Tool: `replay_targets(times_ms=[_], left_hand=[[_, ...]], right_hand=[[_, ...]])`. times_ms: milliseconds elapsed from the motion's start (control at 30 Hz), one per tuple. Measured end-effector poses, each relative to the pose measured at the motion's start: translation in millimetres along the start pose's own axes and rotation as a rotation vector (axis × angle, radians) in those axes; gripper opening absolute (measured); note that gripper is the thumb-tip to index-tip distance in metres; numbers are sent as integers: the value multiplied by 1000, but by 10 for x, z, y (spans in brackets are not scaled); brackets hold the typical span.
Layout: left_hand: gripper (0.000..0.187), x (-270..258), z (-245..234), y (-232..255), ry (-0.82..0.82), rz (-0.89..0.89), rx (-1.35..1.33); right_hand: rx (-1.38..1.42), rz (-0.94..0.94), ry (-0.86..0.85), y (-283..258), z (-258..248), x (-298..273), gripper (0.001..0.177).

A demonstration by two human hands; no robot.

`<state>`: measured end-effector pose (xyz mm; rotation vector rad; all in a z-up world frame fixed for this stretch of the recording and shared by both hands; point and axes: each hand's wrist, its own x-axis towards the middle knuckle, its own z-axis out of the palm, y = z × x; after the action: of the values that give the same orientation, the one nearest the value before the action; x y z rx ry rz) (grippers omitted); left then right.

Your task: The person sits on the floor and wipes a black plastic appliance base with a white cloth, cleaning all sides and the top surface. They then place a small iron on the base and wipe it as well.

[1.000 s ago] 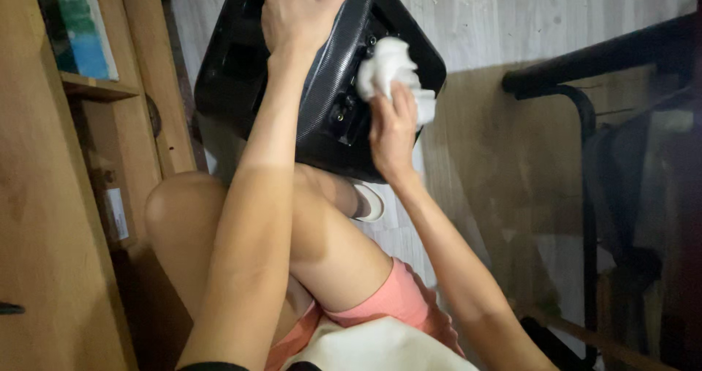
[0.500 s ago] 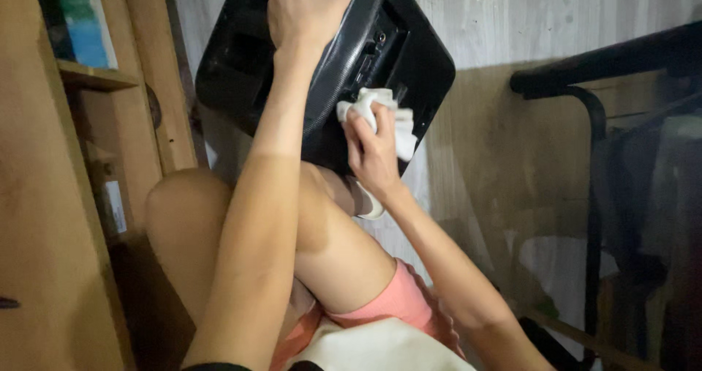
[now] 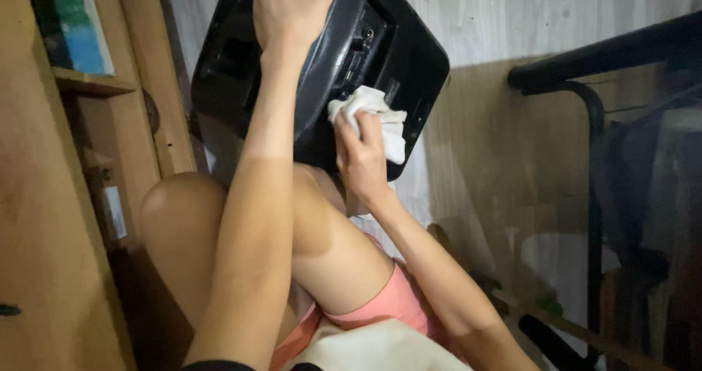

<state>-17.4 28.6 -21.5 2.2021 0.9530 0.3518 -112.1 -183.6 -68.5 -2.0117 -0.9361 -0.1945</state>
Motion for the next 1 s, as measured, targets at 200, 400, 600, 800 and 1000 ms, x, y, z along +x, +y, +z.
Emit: replay_targets(times_ms=[200,400,600,800,1000], left_hand=[[88,0,-12,-27,106,85,-4],[93,-57,66,68,146,25,4],[93,-85,13,189,69,-2,15],[95,-153,50,186,92,41,-14],[100,-126,144,263,94,-3,55]], right_hand=[[-26,-259,-185,324,-179,-182,44],[-236,-1,78,331,-337,311,24],[204,444,65,21,-162,658,29],[40,224,-37,6,-336,62,35],[130,534,111,463,-226,103,42]])
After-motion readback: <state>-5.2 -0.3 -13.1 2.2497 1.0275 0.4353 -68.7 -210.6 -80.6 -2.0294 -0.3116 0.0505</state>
